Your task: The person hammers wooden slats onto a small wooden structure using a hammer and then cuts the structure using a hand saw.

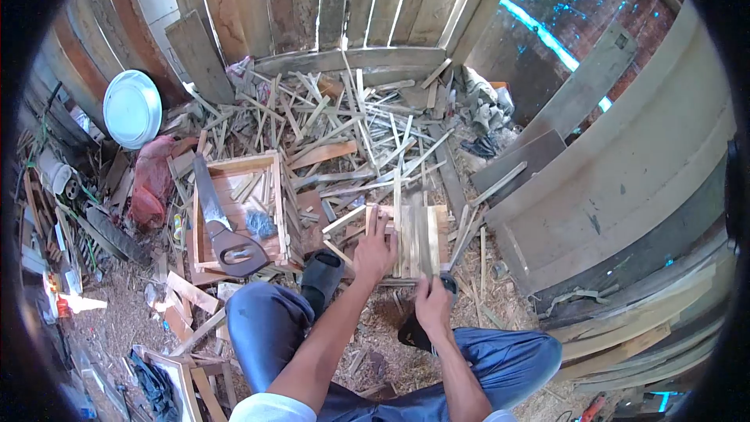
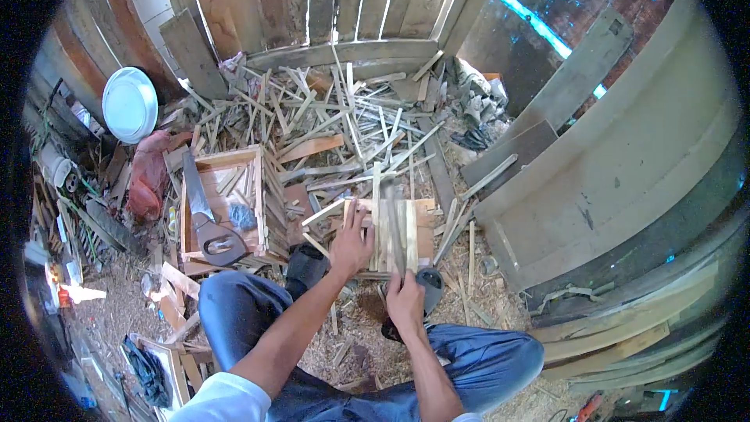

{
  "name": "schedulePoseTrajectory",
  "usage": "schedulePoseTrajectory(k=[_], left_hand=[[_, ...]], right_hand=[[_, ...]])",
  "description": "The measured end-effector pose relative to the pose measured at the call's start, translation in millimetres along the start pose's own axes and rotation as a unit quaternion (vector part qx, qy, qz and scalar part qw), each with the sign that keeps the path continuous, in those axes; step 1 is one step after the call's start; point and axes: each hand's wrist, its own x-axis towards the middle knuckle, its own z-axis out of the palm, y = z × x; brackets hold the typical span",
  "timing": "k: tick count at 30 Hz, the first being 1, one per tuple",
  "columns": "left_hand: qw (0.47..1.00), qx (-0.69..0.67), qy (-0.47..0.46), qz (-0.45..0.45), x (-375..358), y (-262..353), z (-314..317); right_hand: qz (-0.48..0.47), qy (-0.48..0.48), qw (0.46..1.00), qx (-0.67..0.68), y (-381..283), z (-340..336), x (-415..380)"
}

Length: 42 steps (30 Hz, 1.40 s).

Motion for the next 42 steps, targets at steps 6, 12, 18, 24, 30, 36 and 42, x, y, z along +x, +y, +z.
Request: schedulePoseTrajectory(k=[6, 12, 18, 24, 30, 36, 42], left_hand=[[1.0, 0.013, 0.023, 0.014, -1, 3, -1], [1.0, 0.013, 0.0, -0.004, 0, 5, -4], [0.999, -0.015, 0.025, 0.014, 1, 5, 0], [0.99, 0.11, 0.064, 0.064, -2, 5, 4], [0.952, 0.134, 0.188, 0.202, -9, 7, 9], [0.961, 0.141, 0.138, 0.196, -14, 11, 21], [0.995, -0.018, -0.087, -0.052, -4, 41, 5]], right_hand=[[0.038, -0.044, 0.996, -0.074, 31, 17, 1], [0.033, 0.062, 0.997, -0.027, 19, -9, 17], [0.107, 0.124, 0.986, -0.021, 79, -25, 34], [0.243, 0.055, 0.966, -0.065, 128, -11, 22], [0.238, 0.061, 0.963, -0.112, 163, 23, 30], [0.019, 0.165, 0.985, -0.04, 112, 22, 51], [0.041, 0.099, 0.994, -0.008, 99, 30, 47]])
